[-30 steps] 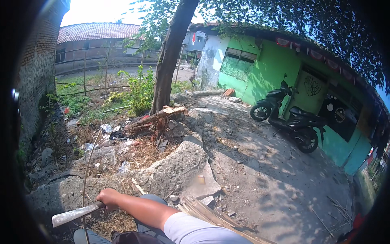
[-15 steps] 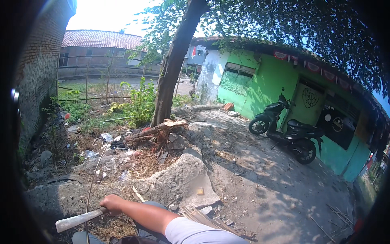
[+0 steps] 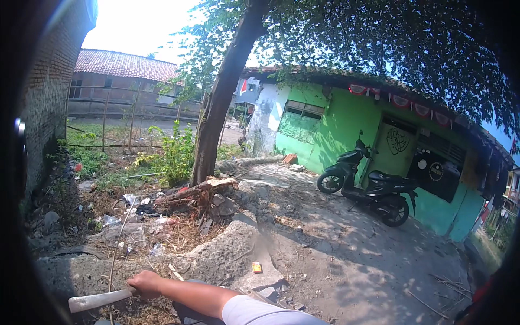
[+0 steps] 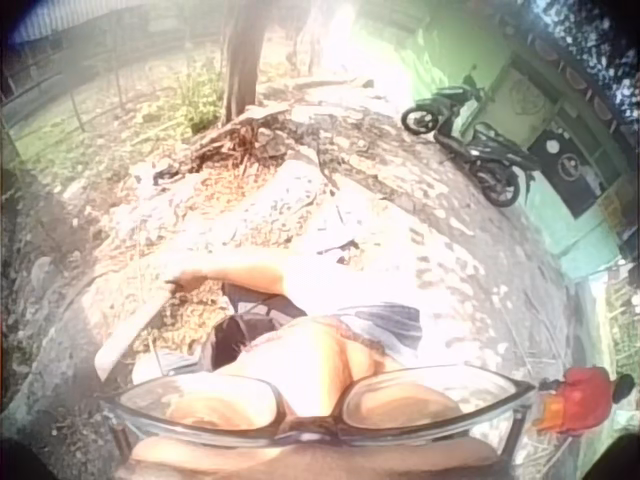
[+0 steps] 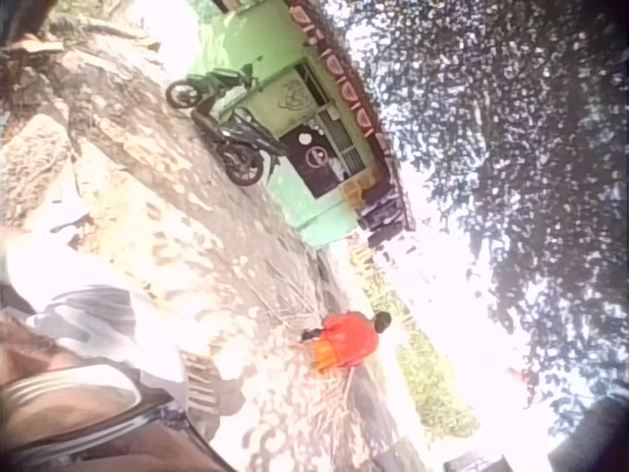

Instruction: The person uses a machete to shave and smooth the surface of a bamboo strip by running the blade along its length.

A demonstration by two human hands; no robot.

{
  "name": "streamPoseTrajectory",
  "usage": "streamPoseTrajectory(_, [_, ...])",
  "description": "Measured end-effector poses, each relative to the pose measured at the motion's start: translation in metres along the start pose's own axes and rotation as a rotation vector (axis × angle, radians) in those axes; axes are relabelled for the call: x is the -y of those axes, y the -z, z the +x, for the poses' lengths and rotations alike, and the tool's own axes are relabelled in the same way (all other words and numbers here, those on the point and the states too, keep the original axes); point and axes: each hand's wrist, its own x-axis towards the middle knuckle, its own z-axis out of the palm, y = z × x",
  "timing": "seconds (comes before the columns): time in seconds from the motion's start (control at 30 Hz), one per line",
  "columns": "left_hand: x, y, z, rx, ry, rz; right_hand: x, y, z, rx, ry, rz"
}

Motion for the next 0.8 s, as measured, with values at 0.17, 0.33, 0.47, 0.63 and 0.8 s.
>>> streamPoseTrajectory(0.17, [-0.001,-0.003,-0.005,-0.058,0.008,-0.027,-0.004,0.008,0.001,0.117,-0.079,0.042])
streamPoseTrajectory(0.33, [-0.017,-0.017,-0.002,-0.096,-0.089,-0.028,0.006,0.024,-0.009,0.173,-0.075,0.052])
streamPoseTrajectory(0.47, [-0.04,-0.004,-0.008,-0.065,0.06,-0.044,-0.006,0.027,0.003,0.189,-0.141,0.026])
streamPoseTrajectory(0.63, [-0.041,-0.002,-0.012,-0.064,0.103,-0.005,-0.007,0.015,0.003,0.058,-0.011,0.128])
streamPoseTrajectory(0.8, [-0.04,-0.001,-0.012,-0.081,0.071,0.01,0.006,0.023,-0.003,0.074,-0.087,0.146])
